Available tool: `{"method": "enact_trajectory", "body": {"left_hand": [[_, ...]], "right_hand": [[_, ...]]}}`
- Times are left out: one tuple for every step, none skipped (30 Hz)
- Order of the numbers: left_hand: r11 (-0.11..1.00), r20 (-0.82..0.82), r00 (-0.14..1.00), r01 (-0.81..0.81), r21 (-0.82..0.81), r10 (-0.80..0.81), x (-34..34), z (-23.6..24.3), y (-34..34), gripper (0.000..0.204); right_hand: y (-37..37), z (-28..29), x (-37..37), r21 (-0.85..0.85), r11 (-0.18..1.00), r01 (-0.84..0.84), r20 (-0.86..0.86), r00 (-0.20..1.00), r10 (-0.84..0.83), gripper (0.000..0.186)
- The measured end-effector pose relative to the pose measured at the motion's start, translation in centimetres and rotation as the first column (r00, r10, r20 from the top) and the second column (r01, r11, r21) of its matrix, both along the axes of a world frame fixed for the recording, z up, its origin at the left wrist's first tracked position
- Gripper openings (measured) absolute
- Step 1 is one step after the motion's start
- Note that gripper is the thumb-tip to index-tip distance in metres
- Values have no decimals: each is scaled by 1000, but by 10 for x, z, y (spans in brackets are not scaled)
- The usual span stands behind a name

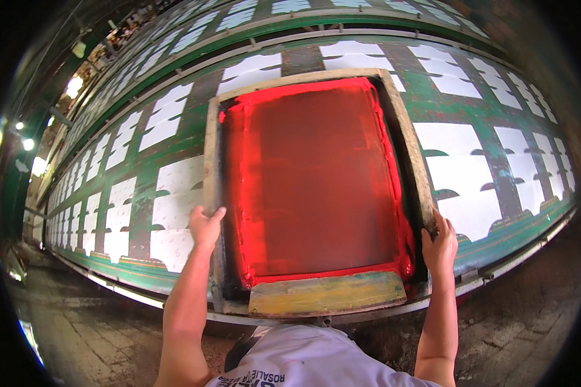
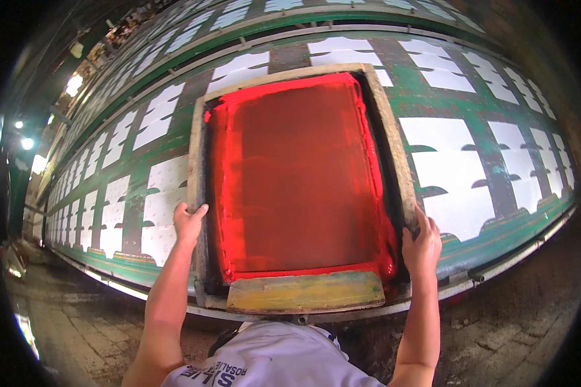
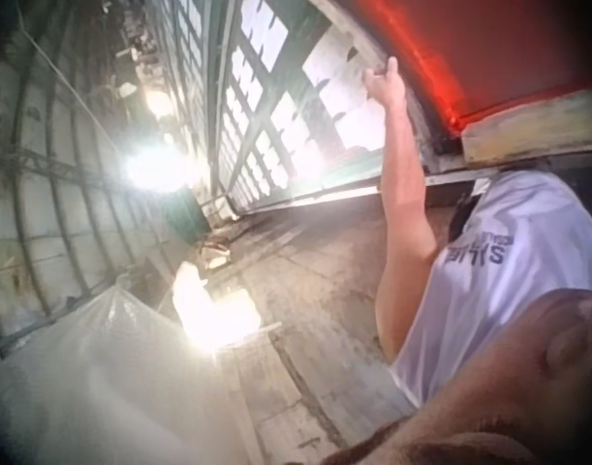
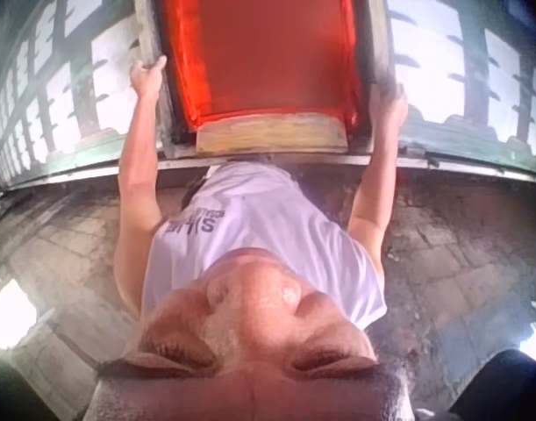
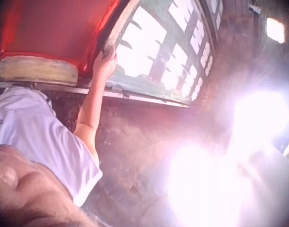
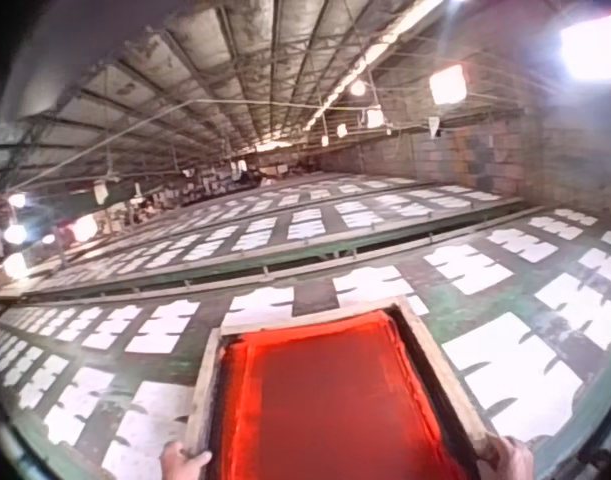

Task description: The person uses a squeegee to pull red ink across a screen-printing frame repeatedly over a series of white paper sheets laid out on a green conveyor table. The person moves the frame along the table and continues the same squeegee motion across multiple sheets.

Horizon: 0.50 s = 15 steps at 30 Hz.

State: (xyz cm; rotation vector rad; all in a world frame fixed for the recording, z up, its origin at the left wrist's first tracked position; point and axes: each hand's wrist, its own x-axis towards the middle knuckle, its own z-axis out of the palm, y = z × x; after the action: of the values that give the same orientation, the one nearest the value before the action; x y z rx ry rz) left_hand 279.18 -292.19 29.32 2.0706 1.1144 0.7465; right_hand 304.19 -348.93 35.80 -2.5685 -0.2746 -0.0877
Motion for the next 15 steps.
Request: {"method": "enact_trajectory", "body": {"left_hand": [[998, -49, 999, -7, 60, 9, 0, -1, 1, 44], [983, -103, 994, -17, 185, 37, 1, -2, 1, 47], [994, -127, 992, -12, 104, 25, 1, -3, 2, 49], [995, -112, 993, -35, 91, 46, 2, -6, 0, 47], [999, -171, 984, -40, 29, 45, 2, -6, 2, 49], [998, -167, 985, -52, -41, 44, 4, -7, 2, 52], [998, -215, 976, -50, -40, 40, 5, -7, 1, 57], [997, -256, 965, -71, -36, 60, 7, -7, 0, 62], [998, -282, 958, -58, 6, 58, 7, -6, -2, 63], [999, -322, 946, -49, -3, 46, 8, -4, -3, 64], [999, -341, 939, -40, 15, 43, 9, -1, -5, 64], [999, -358, 932, -34, 40, 47, 9, 3, -7, 63], [998, -350, 935, -49, 31, 57, 10, 6, -9, 61], [998, -353, 934, -47, 29, 55, 9, 10, -12, 61], [998, -343, 938, -60, 11, 61, 10, 14, -14, 60]], "right_hand": [[5, 5, -14, -77, 991, -105, 212, 970, 119, 70], [13, 11, -34, -162, 971, -174, 383, 896, 224, 70], [16, 19, -55, -152, 933, -327, 370, 856, 361, 66], [20, 28, -78, -166, 871, -462, 310, 814, 491, 62], [28, 34, -102, -52, 756, -652, 247, 725, 643, 61], [36, 39, -123, 43, 614, -788, 133, 614, 778, 60], [47, 42, -141, 2, 532, -847, 119, 528, 841, 58], [56, 44, -153, -43, 448, -893, 71, 445, 893, 56], [63, 45, -157, -96, 460, -883, 77, 454, 888, 52], [72, 46, -161, -141, 472, -871, 71, 466, 882, 49], [80, 46, -163, -189, 484, -855, 66, 480, 875, 47], [87, 47, -164, -188, 501, -845, 90, 493, 866, 45], [93, 48, -166, -186, 517, -836, 110, 505, 856, 43], [100, 49, -168, -185, 533, -825, 131, 517, 846, 42], [110, 48, -171, -177, 550, -816, 125, 536, 835, 45]]}}
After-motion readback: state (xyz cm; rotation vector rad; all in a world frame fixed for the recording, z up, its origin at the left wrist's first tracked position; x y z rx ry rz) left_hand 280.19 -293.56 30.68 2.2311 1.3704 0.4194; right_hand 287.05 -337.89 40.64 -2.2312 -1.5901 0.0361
